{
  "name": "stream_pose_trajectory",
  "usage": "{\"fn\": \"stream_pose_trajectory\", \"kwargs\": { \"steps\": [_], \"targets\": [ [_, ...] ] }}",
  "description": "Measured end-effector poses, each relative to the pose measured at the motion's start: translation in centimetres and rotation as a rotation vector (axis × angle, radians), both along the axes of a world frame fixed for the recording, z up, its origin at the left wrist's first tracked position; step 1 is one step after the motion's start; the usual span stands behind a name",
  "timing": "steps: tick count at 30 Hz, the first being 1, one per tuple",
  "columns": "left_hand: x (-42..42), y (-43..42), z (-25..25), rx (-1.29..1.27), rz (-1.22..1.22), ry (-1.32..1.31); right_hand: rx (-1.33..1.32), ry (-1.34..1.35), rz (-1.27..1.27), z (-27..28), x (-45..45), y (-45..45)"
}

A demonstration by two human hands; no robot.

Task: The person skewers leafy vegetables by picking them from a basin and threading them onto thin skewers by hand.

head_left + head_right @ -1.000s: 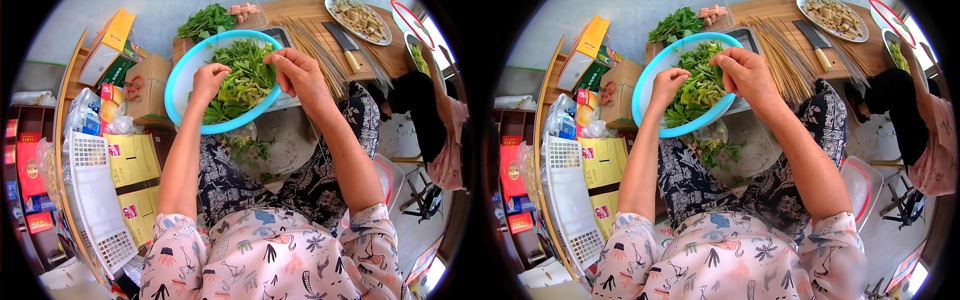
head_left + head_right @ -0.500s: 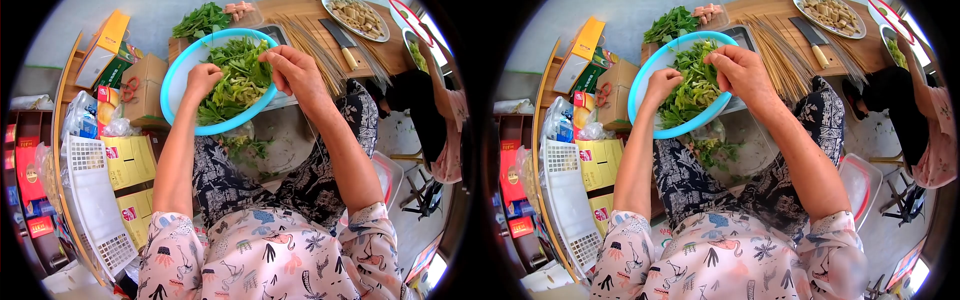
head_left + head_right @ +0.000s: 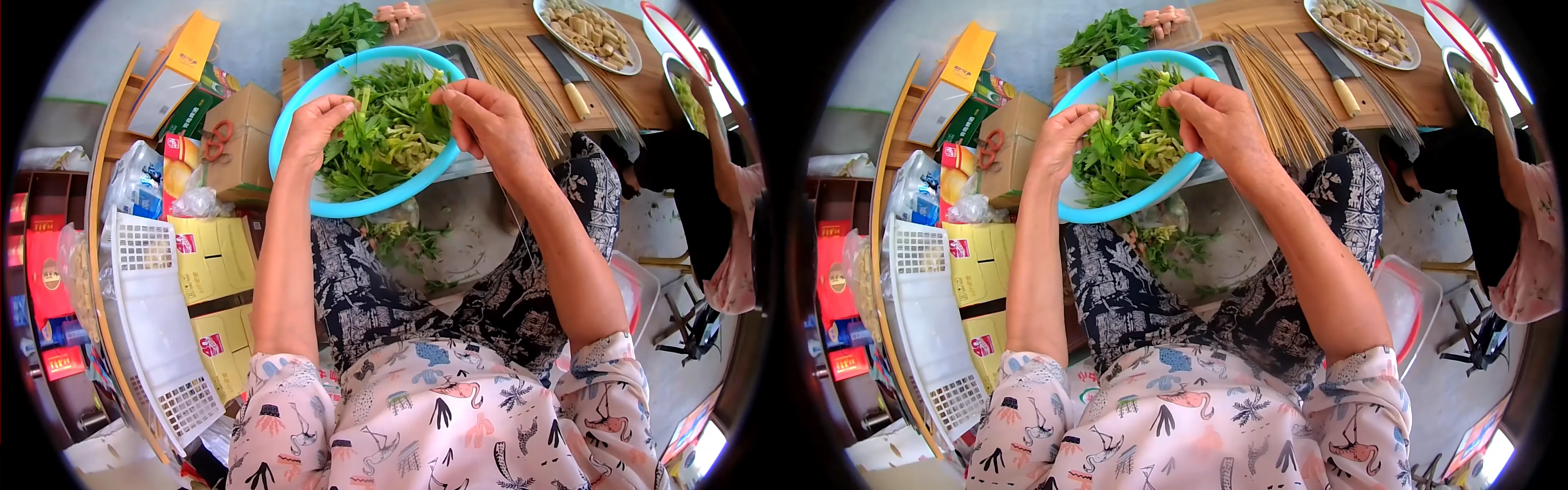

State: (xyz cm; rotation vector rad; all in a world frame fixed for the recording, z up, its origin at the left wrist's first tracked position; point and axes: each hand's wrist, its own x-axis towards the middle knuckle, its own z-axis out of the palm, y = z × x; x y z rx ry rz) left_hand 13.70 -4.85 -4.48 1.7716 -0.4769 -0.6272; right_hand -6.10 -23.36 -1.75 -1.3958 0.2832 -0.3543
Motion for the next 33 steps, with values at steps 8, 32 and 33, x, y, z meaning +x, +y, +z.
{"fn": "stream_pose_trajectory", "kwargs": {
  "steps": [8, 32, 33],
  "targets": [
    [-0.2, 0.2, 0.2, -0.127, -0.038, 0.126, -0.007, 0.010, -0.006, 0.2, -0.2, 0.0],
    [-5.6, -2.6, 2.1, -0.520, -0.004, 0.424, -0.052, 0.005, 0.148, 0.0, -0.3, 1.1],
    [-5.9, -2.8, 2.3, -0.515, 0.008, 0.419, -0.053, 0.011, 0.168, 0.0, -0.3, 1.1]
  ]
}}
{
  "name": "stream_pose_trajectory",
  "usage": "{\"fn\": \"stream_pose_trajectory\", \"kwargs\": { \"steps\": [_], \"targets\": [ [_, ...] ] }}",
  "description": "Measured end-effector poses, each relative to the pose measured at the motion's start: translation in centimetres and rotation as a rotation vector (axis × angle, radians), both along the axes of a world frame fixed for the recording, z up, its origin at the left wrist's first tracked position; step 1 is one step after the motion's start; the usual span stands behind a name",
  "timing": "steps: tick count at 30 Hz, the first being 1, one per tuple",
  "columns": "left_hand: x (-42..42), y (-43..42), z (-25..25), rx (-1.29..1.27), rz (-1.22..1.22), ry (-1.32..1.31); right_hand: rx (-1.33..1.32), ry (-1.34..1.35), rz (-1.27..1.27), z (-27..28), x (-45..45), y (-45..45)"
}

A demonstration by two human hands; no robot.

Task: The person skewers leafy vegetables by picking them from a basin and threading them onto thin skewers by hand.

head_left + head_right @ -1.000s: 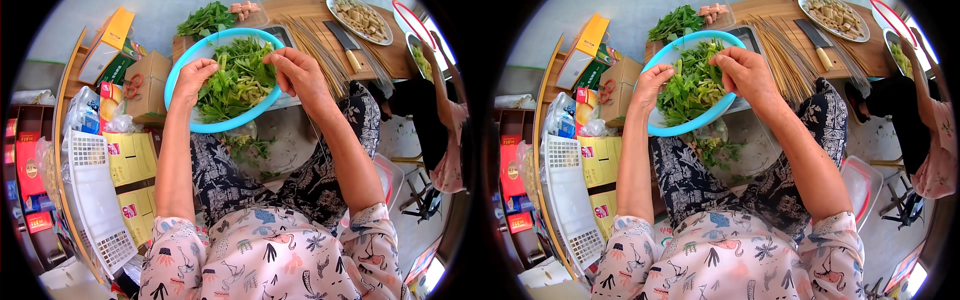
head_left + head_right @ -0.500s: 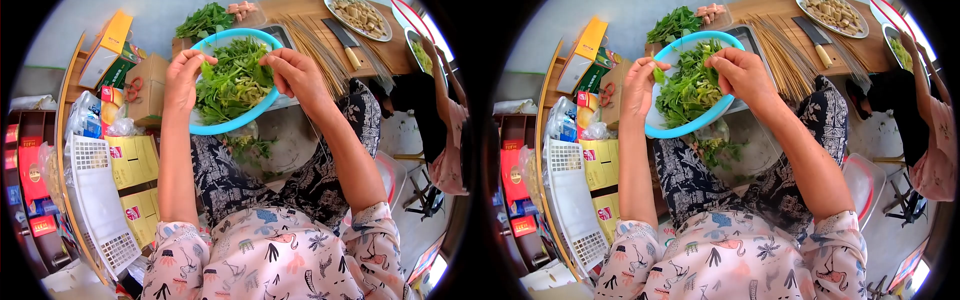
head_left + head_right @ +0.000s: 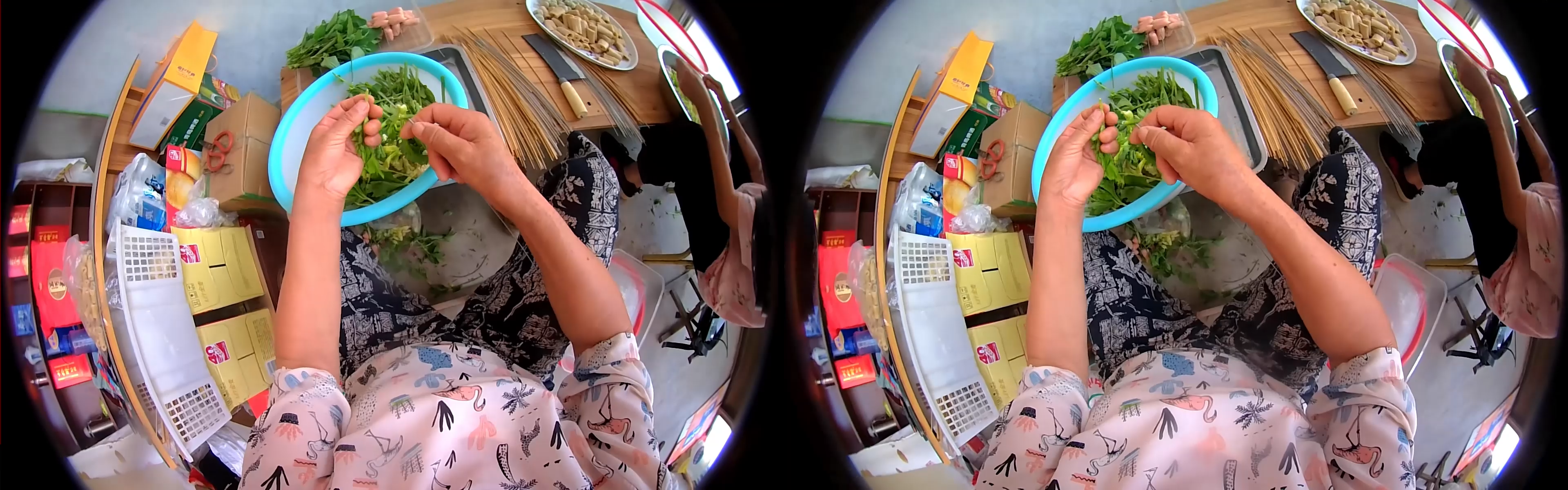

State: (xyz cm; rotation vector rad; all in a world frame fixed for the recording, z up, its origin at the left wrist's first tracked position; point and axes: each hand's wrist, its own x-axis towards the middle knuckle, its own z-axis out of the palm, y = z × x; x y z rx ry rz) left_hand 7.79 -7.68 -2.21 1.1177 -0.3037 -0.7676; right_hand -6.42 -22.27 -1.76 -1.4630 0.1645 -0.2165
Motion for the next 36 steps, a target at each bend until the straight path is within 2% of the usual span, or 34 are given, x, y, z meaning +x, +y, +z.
{"fn": "stream_pose_trajectory", "kwargs": {
  "steps": [25, 36],
  "targets": [
    [-0.83, -0.44, 0.67, -0.082, -0.028, 0.032, -0.033, 0.012, 0.016, 0.04, -0.08, 0.27],
    [-0.57, -0.27, 0.88, 0.010, -0.036, -0.075, -0.051, 0.007, 0.008, -0.18, 0.00, 0.33]
  ]
}}
